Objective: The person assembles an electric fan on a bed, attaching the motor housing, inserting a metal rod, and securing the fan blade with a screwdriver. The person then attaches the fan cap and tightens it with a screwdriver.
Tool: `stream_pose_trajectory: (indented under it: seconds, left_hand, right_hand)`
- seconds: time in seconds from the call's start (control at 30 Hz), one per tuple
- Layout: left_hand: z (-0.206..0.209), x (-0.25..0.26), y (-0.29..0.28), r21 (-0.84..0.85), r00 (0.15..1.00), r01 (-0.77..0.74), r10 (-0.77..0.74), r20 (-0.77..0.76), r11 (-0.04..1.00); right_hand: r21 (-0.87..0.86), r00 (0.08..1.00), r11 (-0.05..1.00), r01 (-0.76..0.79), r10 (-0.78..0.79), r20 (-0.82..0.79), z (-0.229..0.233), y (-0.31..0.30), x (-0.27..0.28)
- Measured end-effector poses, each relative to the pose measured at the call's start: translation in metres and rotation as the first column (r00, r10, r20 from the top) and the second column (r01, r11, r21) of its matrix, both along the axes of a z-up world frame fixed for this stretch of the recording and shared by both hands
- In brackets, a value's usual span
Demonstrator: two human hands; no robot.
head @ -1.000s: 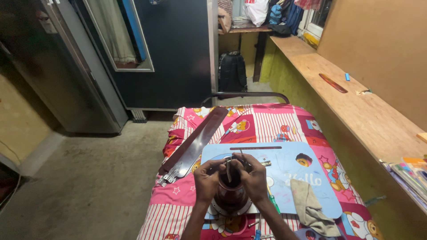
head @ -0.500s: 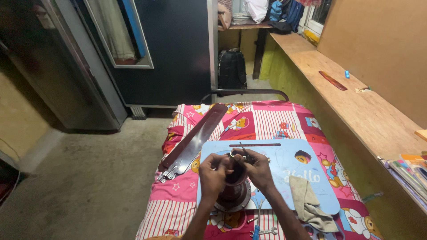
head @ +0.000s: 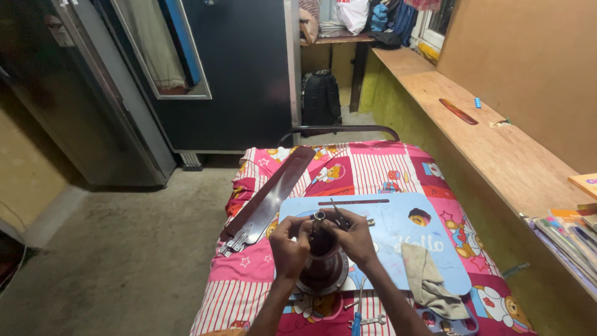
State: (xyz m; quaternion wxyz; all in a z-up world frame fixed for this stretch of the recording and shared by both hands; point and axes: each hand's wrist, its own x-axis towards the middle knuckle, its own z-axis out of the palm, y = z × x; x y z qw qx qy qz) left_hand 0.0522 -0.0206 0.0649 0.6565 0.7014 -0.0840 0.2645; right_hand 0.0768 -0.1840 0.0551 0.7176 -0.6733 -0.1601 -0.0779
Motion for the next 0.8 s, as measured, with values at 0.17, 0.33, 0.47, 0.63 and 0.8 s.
stream_pose_trajectory:
  seconds: [0.17, 0.33, 0.47, 0.63, 0.8]
  left_hand:
    - [-0.016, 0.008, 0.004, 0.089, 0.957, -0.024, 0.049, -0.286, 0.996]
    - [-0.020, 0.020, 0.022, 0.066, 0.881, 0.155, -0.108, -0.460, 0.986]
    - [-0.019, 0.017, 0.027, -0.159, 0.870, 0.240, -0.285, -0.403, 0.958]
    - [-0.008, 0.004, 0.023, 0.074, 0.985, 0.112, -0.101, -0.142, 0.991]
    - [0.002, -0.012, 0.016, 0.315, 0.982, -0.126, 0.073, 0.177, 0.941]
  right_hand:
    - [-0.030, 0.996, 0.996, 0.083, -0.082, 0.028, 0.002, 0.020, -0.010]
    - [-0.145, 0.986, 0.975, 0.167, -0.167, 0.009, 0.014, 0.027, -0.022]
    - [-0.141, 0.977, 0.967, 0.214, -0.212, 0.028, 0.014, 0.032, -0.028]
    - [-0.013, 0.988, 0.991, 0.131, -0.130, 0.088, 0.009, 0.030, -0.025]
    - [0.146, 0.993, 0.987, 0.066, -0.051, -0.103, 0.008, 0.022, -0.018]
